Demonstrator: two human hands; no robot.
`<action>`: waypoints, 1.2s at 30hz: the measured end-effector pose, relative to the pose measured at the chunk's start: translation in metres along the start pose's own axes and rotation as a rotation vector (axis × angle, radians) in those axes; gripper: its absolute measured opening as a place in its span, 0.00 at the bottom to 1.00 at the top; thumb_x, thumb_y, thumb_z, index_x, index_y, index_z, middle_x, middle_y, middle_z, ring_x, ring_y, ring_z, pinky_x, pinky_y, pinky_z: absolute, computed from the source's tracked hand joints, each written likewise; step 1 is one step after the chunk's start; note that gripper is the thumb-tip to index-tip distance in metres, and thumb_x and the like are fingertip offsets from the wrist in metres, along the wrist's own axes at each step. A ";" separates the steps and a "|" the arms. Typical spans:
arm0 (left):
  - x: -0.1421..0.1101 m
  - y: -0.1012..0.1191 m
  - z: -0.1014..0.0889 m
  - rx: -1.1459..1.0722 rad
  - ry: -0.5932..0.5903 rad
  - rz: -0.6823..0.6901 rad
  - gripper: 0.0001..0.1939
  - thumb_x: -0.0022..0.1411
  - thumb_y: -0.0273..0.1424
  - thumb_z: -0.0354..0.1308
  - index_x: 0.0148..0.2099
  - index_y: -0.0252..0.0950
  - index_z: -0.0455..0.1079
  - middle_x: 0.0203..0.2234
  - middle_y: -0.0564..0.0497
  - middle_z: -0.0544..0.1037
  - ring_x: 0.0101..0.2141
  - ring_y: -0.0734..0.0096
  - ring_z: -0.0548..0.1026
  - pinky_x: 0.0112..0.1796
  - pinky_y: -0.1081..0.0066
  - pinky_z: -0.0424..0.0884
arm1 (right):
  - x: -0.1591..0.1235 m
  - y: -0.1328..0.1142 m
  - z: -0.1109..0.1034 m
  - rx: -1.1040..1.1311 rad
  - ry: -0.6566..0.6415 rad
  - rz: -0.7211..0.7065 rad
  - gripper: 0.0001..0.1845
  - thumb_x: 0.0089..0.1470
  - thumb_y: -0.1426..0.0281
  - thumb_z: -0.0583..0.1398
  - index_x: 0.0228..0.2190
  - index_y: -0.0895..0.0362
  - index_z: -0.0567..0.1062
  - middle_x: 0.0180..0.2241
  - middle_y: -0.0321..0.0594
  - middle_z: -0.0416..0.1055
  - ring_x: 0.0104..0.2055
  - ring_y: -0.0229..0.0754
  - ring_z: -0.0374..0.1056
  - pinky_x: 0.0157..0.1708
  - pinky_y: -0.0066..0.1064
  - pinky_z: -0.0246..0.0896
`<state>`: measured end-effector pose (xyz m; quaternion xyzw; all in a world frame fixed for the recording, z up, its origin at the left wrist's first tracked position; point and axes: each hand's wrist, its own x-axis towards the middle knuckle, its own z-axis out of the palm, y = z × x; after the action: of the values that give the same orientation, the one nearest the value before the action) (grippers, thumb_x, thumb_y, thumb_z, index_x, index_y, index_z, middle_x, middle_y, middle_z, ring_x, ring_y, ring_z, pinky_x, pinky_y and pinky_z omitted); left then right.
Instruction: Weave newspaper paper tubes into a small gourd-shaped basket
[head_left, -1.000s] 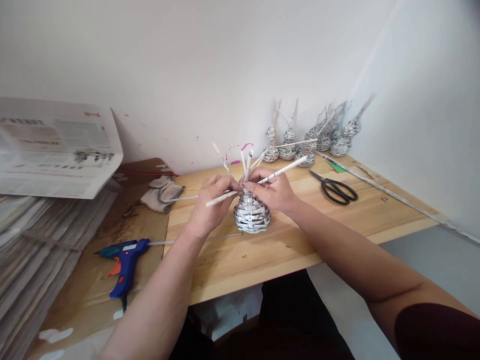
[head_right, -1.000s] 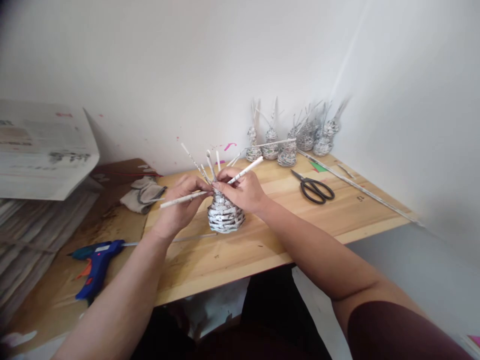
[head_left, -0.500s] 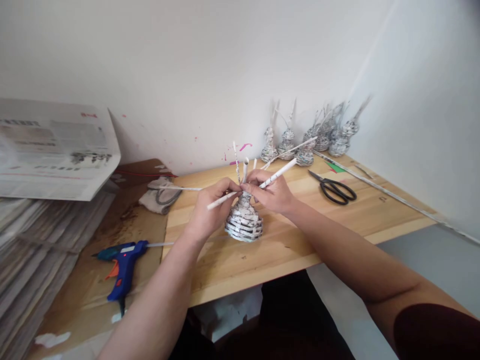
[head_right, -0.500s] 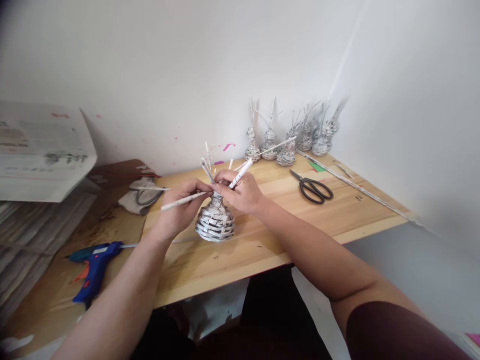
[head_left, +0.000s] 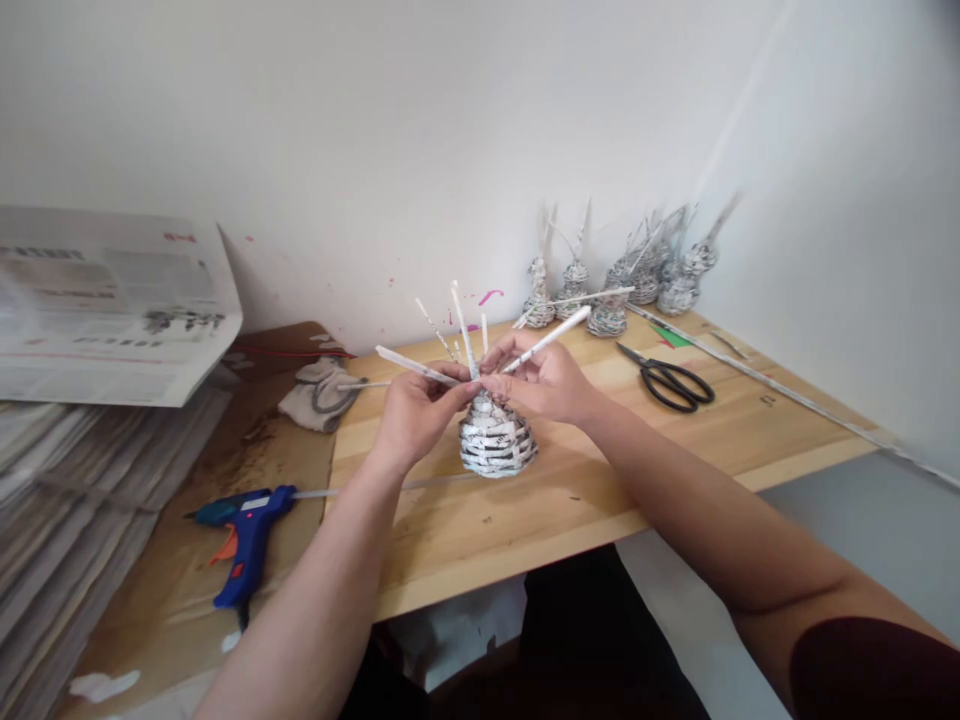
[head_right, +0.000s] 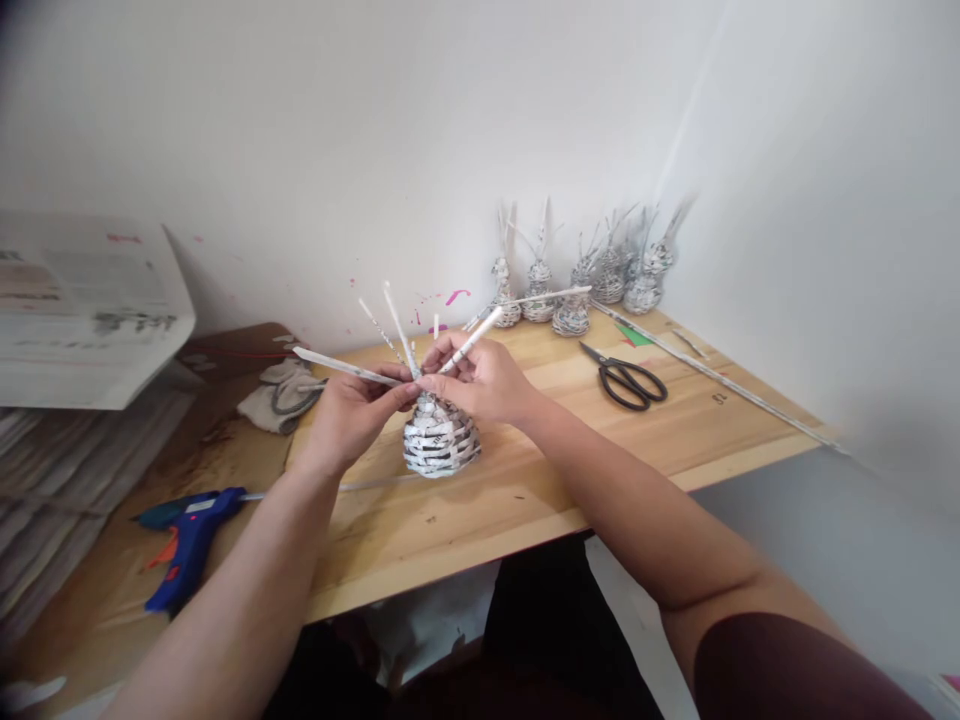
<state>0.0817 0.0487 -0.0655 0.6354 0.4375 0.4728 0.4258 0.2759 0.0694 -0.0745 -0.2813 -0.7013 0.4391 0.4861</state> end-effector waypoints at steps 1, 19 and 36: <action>0.001 -0.001 -0.001 -0.004 0.011 0.006 0.17 0.51 0.40 0.71 0.35 0.32 0.76 0.24 0.50 0.78 0.25 0.72 0.74 0.29 0.72 0.71 | 0.001 0.001 -0.002 -0.002 -0.018 0.004 0.14 0.52 0.64 0.68 0.37 0.57 0.73 0.31 0.37 0.75 0.29 0.37 0.71 0.29 0.29 0.67; -0.003 0.001 0.000 0.239 -0.022 0.188 0.07 0.57 0.34 0.62 0.34 0.36 0.71 0.24 0.54 0.75 0.25 0.74 0.72 0.27 0.75 0.66 | -0.002 0.008 0.007 -0.282 0.059 -0.124 0.07 0.60 0.65 0.61 0.32 0.55 0.73 0.24 0.35 0.72 0.25 0.38 0.68 0.28 0.31 0.62; -0.001 -0.003 0.004 0.003 -0.001 0.133 0.12 0.62 0.39 0.61 0.34 0.36 0.68 0.24 0.56 0.72 0.26 0.75 0.72 0.29 0.75 0.70 | -0.004 0.000 0.012 -0.229 0.102 -0.181 0.08 0.62 0.66 0.60 0.31 0.56 0.72 0.23 0.32 0.69 0.23 0.34 0.67 0.25 0.26 0.61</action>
<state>0.0848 0.0478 -0.0693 0.6640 0.3948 0.4993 0.3924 0.2665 0.0620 -0.0783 -0.2925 -0.7436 0.2956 0.5236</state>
